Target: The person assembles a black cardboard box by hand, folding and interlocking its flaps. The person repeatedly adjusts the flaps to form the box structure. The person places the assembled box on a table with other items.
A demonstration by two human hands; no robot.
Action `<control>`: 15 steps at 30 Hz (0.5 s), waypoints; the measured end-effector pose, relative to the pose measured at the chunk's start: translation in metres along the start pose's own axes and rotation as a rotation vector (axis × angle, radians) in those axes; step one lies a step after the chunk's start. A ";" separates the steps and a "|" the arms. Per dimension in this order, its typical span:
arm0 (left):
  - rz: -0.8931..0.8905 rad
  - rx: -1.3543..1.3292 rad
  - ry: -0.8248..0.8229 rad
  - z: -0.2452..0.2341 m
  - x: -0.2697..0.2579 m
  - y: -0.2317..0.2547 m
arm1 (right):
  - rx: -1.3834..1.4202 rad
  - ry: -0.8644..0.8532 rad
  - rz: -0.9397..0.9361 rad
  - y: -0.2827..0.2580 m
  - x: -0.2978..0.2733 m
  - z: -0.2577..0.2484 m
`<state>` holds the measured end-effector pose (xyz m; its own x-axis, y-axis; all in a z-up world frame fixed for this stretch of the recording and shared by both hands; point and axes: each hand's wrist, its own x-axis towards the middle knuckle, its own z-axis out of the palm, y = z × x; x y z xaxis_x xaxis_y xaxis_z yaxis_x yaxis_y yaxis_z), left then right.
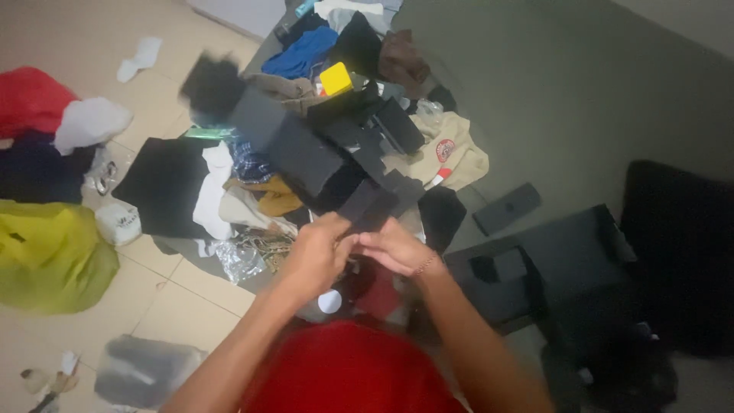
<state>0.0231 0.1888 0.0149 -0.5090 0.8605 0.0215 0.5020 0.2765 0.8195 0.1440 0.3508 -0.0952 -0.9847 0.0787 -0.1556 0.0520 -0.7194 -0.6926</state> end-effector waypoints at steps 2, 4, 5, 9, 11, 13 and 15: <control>0.034 0.057 -0.025 0.005 0.002 -0.023 | -0.093 0.056 0.005 0.031 0.005 -0.057; 0.067 0.114 -0.043 0.014 0.007 -0.051 | -0.191 0.108 0.011 0.036 0.007 -0.062; 0.138 0.138 -0.074 0.021 0.011 -0.068 | -0.202 0.258 -0.005 0.025 0.005 -0.040; 0.245 0.270 -0.140 0.059 0.017 -0.128 | -0.229 0.570 0.005 0.020 0.009 -0.023; 0.252 0.411 -0.170 0.078 0.008 -0.153 | -0.237 0.593 0.050 0.039 0.018 -0.042; 0.255 0.553 -0.204 0.083 -0.003 -0.164 | -0.244 0.617 0.095 0.052 0.024 -0.049; 0.566 0.536 -0.059 0.076 -0.014 -0.159 | -0.293 0.649 0.198 0.057 0.026 -0.045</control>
